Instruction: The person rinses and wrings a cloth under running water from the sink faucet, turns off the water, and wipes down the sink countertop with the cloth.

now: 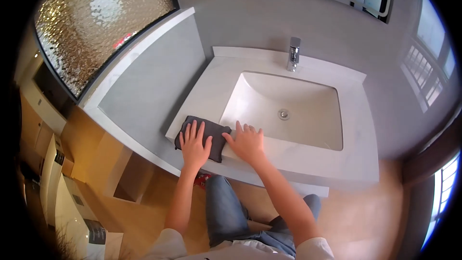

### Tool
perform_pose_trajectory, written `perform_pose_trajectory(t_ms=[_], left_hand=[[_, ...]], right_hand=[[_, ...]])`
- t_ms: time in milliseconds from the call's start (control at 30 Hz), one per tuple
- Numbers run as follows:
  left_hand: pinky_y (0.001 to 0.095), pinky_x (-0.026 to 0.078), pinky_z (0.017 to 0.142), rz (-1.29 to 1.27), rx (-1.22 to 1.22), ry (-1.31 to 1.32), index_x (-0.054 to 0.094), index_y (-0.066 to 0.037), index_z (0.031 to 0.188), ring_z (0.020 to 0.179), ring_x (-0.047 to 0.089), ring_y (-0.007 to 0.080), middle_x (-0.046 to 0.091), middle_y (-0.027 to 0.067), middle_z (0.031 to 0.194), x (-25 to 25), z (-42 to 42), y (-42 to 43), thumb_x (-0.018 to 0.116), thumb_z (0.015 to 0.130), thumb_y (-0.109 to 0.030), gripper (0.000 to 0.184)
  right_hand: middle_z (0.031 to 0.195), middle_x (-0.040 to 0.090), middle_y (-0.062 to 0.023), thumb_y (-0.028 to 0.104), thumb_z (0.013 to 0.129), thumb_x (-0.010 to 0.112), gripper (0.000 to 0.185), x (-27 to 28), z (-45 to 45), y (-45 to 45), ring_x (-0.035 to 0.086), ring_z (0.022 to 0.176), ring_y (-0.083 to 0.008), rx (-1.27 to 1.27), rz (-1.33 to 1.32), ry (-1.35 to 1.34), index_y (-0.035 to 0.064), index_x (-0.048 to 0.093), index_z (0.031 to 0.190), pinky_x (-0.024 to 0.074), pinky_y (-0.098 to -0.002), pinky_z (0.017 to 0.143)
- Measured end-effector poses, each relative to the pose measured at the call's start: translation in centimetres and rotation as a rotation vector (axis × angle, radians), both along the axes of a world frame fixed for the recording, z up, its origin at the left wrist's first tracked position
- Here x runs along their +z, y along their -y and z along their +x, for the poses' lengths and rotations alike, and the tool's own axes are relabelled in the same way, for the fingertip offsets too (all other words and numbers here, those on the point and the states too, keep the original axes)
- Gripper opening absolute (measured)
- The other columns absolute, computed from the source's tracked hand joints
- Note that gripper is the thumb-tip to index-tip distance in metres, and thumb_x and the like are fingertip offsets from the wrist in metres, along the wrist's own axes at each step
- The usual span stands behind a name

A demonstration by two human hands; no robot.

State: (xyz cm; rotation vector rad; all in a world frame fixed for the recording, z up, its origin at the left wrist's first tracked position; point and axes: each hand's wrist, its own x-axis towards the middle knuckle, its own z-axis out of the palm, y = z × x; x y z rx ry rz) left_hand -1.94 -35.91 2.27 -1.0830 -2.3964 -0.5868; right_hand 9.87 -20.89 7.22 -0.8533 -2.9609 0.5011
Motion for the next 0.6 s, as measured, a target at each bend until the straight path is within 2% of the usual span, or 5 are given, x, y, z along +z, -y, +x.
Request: perform_pose_trajectory(t_ms=[67, 133, 167, 233, 600], left_hand=[[0.0568, 0.022, 0.109, -0.014, -0.013, -0.001, 0.051, -0.010, 0.134, 0.134, 0.037, 0.0353, 0.043, 0.0161, 0.143, -0.1, 0.0, 0.0, 0.056, 0.088, -0.035, 0.053], [0.0568, 0.021, 0.110, -0.036, 0.004, 0.010, 0.050, -0.011, 0.135, 0.134, 0.036, 0.0352, 0.042, 0.0157, 0.145, 0.0, -0.1, 0.0, 0.056, 0.089, -0.035, 0.053], [0.0567, 0.021, 0.110, -0.046, 0.007, 0.029, 0.049, -0.011, 0.136, 0.135, 0.035, 0.0351, 0.040, 0.0154, 0.146, 0.1, 0.0, 0.0, 0.055, 0.089, -0.036, 0.054], [0.0572, 0.021, 0.110, -0.049, 0.002, 0.037, 0.049, -0.011, 0.136, 0.135, 0.034, 0.0350, 0.040, 0.0154, 0.146, 0.1, 0.0, 0.1, 0.055, 0.089, -0.036, 0.054], [0.0594, 0.018, 0.111, -0.226, -0.045, 0.122, 0.041, -0.012, 0.142, 0.140, 0.028, 0.0342, 0.033, 0.0153, 0.150, 1.2, -3.6, -2.4, 0.051, 0.091, -0.039, 0.059]], right_hand=[[0.134, 0.051, -0.0202, 0.060, 0.093, 0.038, 0.075, -2.3, -0.4, -0.4, 0.047, 0.126, -0.0329, -0.024, 0.065, -0.111, 0.0043, 0.037, 0.143, 0.0304, -0.0557, 0.105], [0.127, 0.058, -0.0199, 0.055, 0.095, 0.040, 0.066, -2.7, -1.0, -0.5, 0.058, 0.112, -0.0357, -0.123, 0.593, -0.548, 0.0038, 0.047, 0.135, 0.0377, -0.0520, 0.098], [0.127, 0.058, -0.0199, 0.055, 0.095, 0.040, 0.066, -2.8, -1.2, -0.6, 0.058, 0.112, -0.0357, -0.130, 0.590, -0.547, 0.0038, 0.047, 0.135, 0.0377, -0.0520, 0.098], [0.127, 0.057, -0.0200, 0.054, 0.095, 0.041, 0.064, -1.3, -0.7, -0.4, 0.060, 0.109, -0.0362, 0.010, 0.096, -0.009, 0.0041, 0.049, 0.133, 0.0400, -0.0479, 0.096], [0.130, 0.055, -0.0204, 0.052, 0.095, 0.041, 0.060, -3.3, -0.2, 0.0, 0.060, 0.106, -0.0317, -0.040, 0.317, -0.302, 0.0061, 0.049, 0.133, 0.0414, -0.0426, 0.092]])
